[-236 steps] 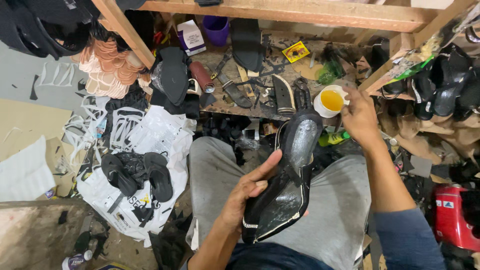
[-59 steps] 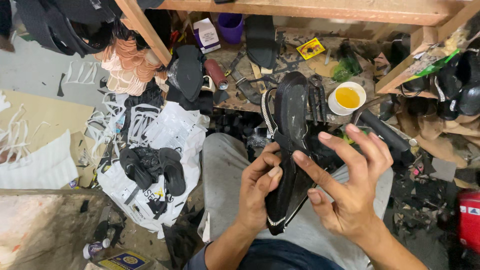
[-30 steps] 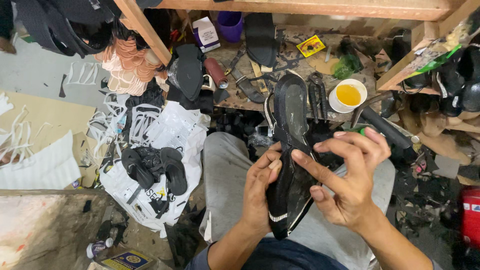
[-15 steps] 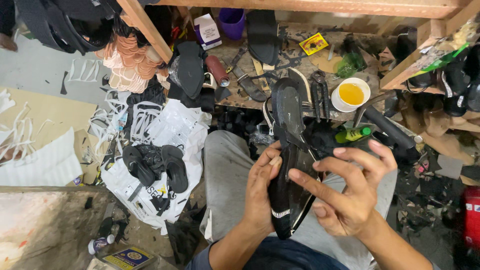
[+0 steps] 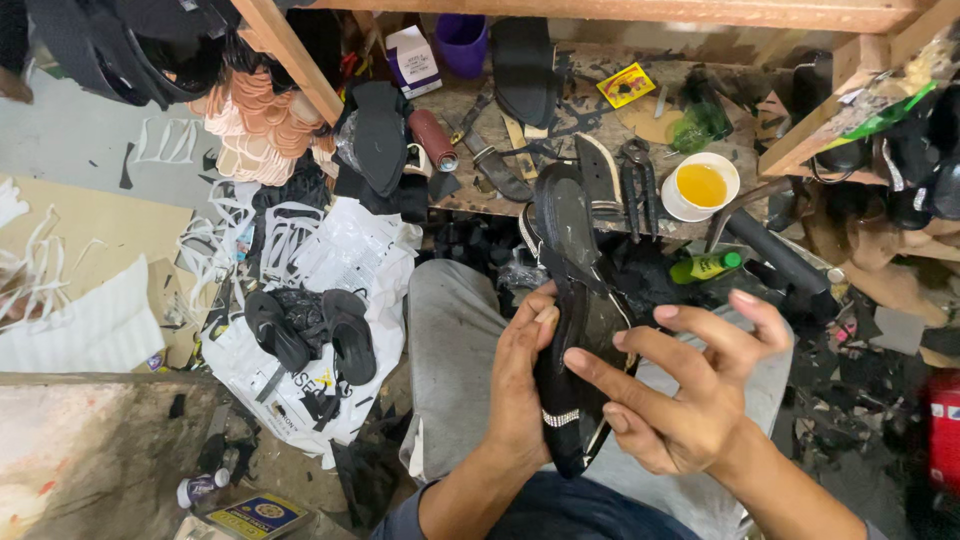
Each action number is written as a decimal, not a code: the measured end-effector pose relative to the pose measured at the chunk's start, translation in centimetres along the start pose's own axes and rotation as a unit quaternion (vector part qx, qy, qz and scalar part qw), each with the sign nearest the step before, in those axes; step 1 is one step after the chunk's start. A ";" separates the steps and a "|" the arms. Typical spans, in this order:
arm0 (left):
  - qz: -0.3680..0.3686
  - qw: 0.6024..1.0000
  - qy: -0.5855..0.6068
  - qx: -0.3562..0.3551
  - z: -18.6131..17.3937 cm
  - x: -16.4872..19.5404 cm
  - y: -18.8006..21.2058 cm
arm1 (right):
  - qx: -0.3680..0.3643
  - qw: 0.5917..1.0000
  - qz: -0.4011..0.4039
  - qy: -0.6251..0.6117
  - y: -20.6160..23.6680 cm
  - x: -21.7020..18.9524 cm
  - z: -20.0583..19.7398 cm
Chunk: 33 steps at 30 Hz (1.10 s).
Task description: The person sits in a cluttered workshop and repeatedly wipes the soles and sides of black high-heeled shoes with their fingers. They handle several shoes one at a time, turning them over to rub different areas, then place them on a nearby wooden shelf.
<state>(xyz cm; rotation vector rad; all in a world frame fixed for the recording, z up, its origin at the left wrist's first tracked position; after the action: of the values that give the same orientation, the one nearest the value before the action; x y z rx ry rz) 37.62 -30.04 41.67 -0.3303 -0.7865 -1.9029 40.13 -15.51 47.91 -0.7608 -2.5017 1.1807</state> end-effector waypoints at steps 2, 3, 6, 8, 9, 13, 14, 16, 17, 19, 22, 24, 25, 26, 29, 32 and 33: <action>0.019 0.998 0.026 -0.053 0.2 0.1 0.1 | 0.003 0.999 -0.036 -0.015 -0.1 -0.2 -0.1; 0.031 0.996 0.037 -0.081 0.3 0.2 0.1 | 0.007 0.998 -0.057 -0.023 -0.2 -0.2 -0.1; 0.072 0.990 -0.009 -0.118 0.2 0.5 0.3 | 0.018 0.998 0.033 -0.060 -0.5 1.0 -0.1; 0.080 0.988 -0.023 -0.133 0.1 0.6 0.4 | 0.009 0.996 0.067 -0.055 -0.7 1.6 -0.1; 0.084 0.986 -0.031 -0.139 0.0 0.7 0.5 | 0.004 0.995 0.084 -0.054 -0.8 1.8 -0.1; 0.057 0.988 -0.083 -0.117 -0.7 0.7 0.7 | 0.009 0.998 0.043 -0.035 -1.3 1.5 -0.8; 0.042 0.989 -0.077 -0.119 -0.8 0.6 0.8 | -0.003 0.998 0.053 -0.026 -1.3 1.7 -0.9; 0.044 0.987 -0.106 -0.111 -1.0 0.6 0.9 | -0.009 0.999 0.053 -0.011 -1.3 1.8 -1.0; 0.062 0.983 -0.141 -0.102 -1.2 0.8 0.9 | -0.003 0.999 0.040 -0.005 -1.4 1.8 -1.1; 0.075 0.977 -0.173 -0.097 -1.5 0.9 1.0 | 0.001 1.000 0.025 0.007 -1.3 1.9 -1.2; 0.067 0.976 -0.178 -0.109 -1.6 1.0 1.0 | -0.015 0.999 0.016 0.034 -1.2 2.2 -1.3; 0.093 0.969 -0.202 -0.113 -1.5 1.1 1.1 | -0.024 0.998 -0.002 0.057 -1.2 2.2 -1.3; 0.072 0.974 -0.184 -0.114 -1.6 1.0 1.0 | -0.024 0.997 -0.004 0.068 -1.2 2.2 -1.4; 0.051 0.978 -0.165 -0.114 -1.6 0.9 1.0 | -0.026 0.997 -0.007 0.079 -1.3 2.2 -1.4; 0.056 0.977 -0.162 -0.129 -1.4 0.9 1.0 | -0.016 0.998 0.017 0.051 -1.7 2.6 -1.9; 0.047 0.979 -0.148 -0.129 -1.4 1.0 0.9 | -0.011 1.000 0.018 0.018 -2.3 2.9 -2.0; 0.036 0.982 -0.136 -0.122 -1.6 1.0 0.8 | -0.012 1.000 0.012 0.007 -2.4 2.8 -1.8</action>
<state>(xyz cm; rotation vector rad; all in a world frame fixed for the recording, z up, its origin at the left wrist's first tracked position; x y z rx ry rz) 38.04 -32.00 41.36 -0.7747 -0.7068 -1.9109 37.78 -14.05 50.99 -0.8047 -2.5065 1.1525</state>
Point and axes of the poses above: each hand's wrist, its own y-axis away from the middle knuckle, its own z-axis out of the palm, x = y × z, the point moved 4 cm from there along -y, towards the middle knuckle, and after that the axes turned 13 degrees about -z, right-handed, at the moved point
